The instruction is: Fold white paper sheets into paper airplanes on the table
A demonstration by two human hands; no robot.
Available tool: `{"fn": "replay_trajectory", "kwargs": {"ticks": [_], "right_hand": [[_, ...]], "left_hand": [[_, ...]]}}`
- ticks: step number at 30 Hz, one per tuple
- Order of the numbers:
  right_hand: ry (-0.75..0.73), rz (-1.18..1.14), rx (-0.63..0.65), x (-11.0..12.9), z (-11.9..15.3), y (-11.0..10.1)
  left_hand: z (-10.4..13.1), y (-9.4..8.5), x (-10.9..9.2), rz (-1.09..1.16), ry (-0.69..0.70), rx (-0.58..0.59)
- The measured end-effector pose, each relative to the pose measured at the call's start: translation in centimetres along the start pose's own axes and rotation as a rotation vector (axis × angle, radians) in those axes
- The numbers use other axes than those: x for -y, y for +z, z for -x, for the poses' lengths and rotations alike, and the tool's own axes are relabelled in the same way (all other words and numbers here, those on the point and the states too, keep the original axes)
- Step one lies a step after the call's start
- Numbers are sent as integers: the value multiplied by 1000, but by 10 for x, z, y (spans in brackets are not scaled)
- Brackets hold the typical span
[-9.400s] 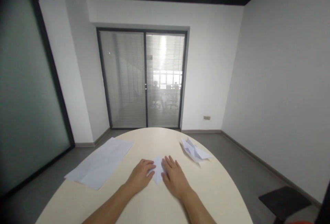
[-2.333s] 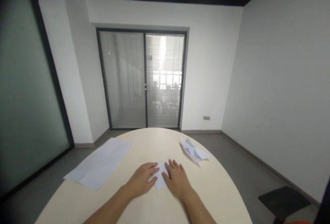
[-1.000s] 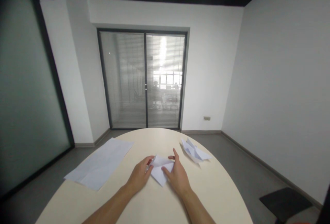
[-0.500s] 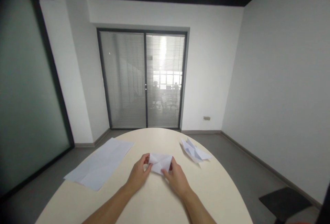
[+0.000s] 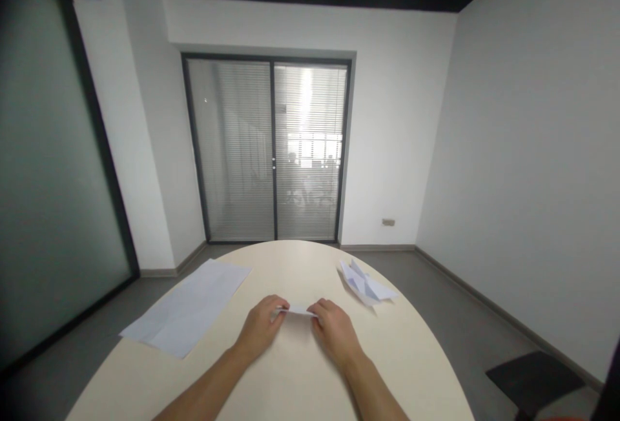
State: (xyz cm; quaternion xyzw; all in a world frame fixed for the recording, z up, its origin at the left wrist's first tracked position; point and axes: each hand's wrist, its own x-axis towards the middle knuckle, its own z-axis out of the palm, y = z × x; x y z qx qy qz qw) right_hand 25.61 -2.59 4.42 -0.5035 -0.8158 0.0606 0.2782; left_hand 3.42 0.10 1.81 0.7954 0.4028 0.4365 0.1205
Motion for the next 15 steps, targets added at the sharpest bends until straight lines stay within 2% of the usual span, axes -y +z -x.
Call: {"fn": "replay_trajectory", "kwargs": {"ticks": [4, 8, 12, 15], "right_hand": [[-51, -33, 85, 0, 3, 1], [-124, -101, 106, -7, 5, 7], [-201, -148, 105, -21, 7, 13], [-215, -171, 75, -28, 8, 15]], "left_hand": [[2, -4, -1, -100, 45, 130], [3, -3, 1, -154, -15, 219], [4, -4, 1, -191, -54, 256], [5, -5, -1, -186, -25, 266]]}}
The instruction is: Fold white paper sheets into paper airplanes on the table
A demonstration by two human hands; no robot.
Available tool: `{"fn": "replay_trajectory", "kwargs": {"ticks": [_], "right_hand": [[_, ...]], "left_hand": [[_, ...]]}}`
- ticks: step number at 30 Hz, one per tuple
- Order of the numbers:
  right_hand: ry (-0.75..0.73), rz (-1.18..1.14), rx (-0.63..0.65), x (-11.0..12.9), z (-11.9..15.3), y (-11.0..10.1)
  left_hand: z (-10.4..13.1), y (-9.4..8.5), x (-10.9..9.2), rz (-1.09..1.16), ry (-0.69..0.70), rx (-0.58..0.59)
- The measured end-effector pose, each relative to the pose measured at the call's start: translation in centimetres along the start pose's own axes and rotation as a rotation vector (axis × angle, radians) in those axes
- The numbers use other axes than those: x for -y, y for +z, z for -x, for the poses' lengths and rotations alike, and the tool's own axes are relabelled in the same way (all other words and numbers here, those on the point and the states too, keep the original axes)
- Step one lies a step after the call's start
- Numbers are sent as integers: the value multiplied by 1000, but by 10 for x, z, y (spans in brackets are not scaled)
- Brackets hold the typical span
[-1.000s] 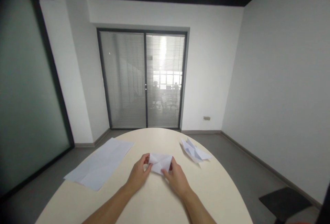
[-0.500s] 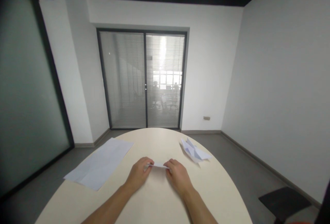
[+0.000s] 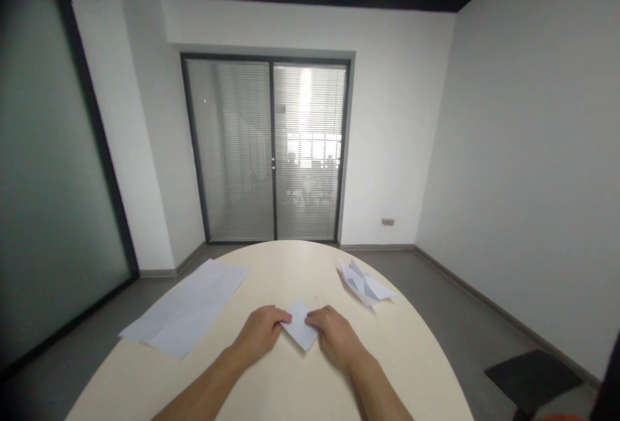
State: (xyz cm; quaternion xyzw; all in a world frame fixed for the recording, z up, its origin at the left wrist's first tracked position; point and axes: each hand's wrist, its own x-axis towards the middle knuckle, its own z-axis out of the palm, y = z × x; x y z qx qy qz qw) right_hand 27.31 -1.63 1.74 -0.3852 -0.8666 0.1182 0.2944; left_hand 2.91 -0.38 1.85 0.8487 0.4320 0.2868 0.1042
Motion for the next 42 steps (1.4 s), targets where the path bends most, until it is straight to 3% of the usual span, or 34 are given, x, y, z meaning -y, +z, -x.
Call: {"fn": "replay_trajectory", "kwargs": {"ticks": [6, 10, 15, 22, 29, 42], "right_hand": [[226, 94, 25, 20, -6, -8], [170, 93, 38, 34, -10, -11], [71, 7, 62, 23, -5, 3], [178, 58, 123, 11, -2, 6], [120, 51, 71, 14, -6, -1], [244, 72, 45, 34, -12, -11]], "left_hand": [[2, -5, -14, 26, 117, 16], [6, -6, -22, 64, 113, 35], [8, -5, -24, 45, 195, 120], [8, -3, -20, 10, 197, 137], [8, 1, -14, 27, 211, 152], [4, -5, -21, 64, 248, 145]]}}
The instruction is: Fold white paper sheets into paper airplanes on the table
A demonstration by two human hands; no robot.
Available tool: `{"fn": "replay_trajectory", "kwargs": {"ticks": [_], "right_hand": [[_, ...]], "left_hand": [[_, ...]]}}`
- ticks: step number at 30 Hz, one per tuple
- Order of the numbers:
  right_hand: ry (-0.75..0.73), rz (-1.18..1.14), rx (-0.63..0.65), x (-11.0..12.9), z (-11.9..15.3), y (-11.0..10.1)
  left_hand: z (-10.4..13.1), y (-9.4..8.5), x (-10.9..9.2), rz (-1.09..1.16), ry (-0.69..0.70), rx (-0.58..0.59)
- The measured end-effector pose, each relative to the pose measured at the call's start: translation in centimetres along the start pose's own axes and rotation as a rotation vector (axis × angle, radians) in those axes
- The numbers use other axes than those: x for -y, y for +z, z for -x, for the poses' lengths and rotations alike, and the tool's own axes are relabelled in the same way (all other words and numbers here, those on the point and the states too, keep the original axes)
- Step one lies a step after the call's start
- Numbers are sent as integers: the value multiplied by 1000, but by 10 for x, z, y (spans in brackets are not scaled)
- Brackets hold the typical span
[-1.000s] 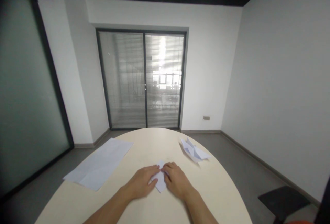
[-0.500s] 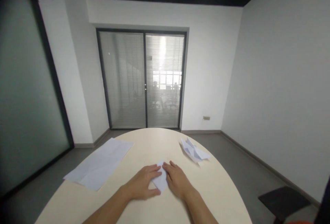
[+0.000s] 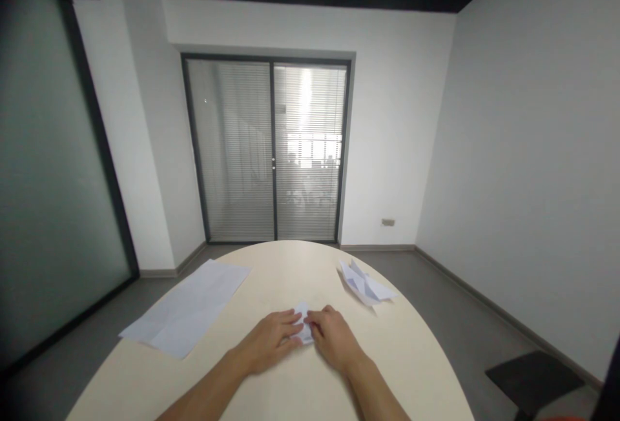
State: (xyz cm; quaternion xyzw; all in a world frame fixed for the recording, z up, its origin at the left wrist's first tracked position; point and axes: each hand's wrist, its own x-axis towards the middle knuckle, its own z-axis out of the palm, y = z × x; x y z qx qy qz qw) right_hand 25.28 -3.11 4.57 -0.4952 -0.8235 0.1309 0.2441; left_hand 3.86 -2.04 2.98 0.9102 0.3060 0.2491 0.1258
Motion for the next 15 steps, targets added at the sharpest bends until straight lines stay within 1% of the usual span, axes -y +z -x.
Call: {"fn": "replay_trajectory", "kwargs": {"ticks": [5, 9, 15], "right_hand": [[66, -22, -35, 2, 1, -2], [123, -53, -56, 0, 2, -1], [125, -19, -49, -1, 2, -1]], "left_hand": [[-1, 3, 2, 32, -79, -44], [-3, 0, -2, 51, -146, -90], [-4, -2, -2, 5, -234, -139]]}}
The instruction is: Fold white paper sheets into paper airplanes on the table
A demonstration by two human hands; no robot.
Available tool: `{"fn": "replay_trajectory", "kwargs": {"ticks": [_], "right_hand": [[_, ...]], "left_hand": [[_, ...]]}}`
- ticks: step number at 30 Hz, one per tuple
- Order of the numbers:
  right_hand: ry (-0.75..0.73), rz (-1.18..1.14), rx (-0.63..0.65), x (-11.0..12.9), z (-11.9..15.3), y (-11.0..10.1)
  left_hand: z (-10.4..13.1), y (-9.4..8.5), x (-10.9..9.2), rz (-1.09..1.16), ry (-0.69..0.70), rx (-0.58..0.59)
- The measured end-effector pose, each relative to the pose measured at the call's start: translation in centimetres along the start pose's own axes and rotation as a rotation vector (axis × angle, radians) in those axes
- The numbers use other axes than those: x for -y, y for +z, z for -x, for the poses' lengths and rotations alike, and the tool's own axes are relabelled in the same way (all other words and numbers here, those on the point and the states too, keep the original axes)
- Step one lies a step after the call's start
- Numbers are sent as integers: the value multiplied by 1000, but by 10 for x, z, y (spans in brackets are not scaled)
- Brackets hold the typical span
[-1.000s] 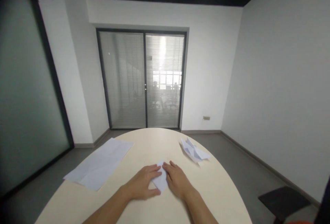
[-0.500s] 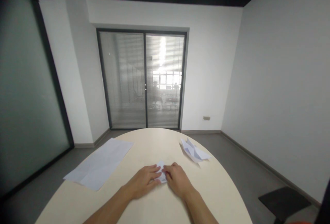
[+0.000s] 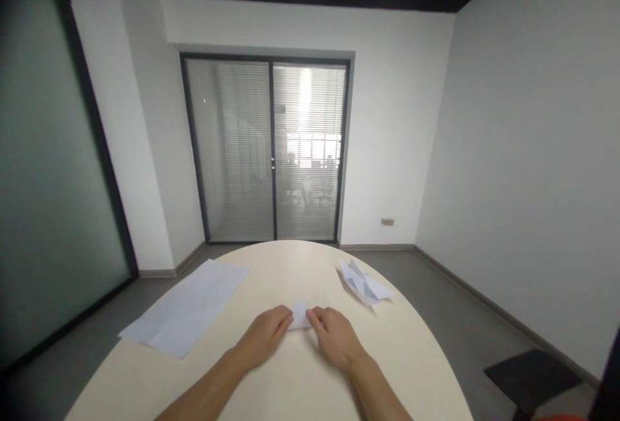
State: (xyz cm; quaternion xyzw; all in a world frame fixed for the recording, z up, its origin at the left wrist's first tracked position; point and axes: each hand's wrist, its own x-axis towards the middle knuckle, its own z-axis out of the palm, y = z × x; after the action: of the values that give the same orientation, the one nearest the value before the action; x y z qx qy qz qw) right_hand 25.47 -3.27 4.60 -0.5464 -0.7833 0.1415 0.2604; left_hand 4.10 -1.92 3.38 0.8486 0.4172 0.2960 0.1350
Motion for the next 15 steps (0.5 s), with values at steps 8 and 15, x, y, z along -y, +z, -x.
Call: {"fn": "replay_trajectory", "kwargs": {"ticks": [8, 15], "right_hand": [[4, 3, -10, -2, -1, 1], [10, -42, -29, -7, -3, 2]], "left_hand": [[1, 0, 0, -46, -55, -13], [0, 1, 3, -13, -84, -51]]}}
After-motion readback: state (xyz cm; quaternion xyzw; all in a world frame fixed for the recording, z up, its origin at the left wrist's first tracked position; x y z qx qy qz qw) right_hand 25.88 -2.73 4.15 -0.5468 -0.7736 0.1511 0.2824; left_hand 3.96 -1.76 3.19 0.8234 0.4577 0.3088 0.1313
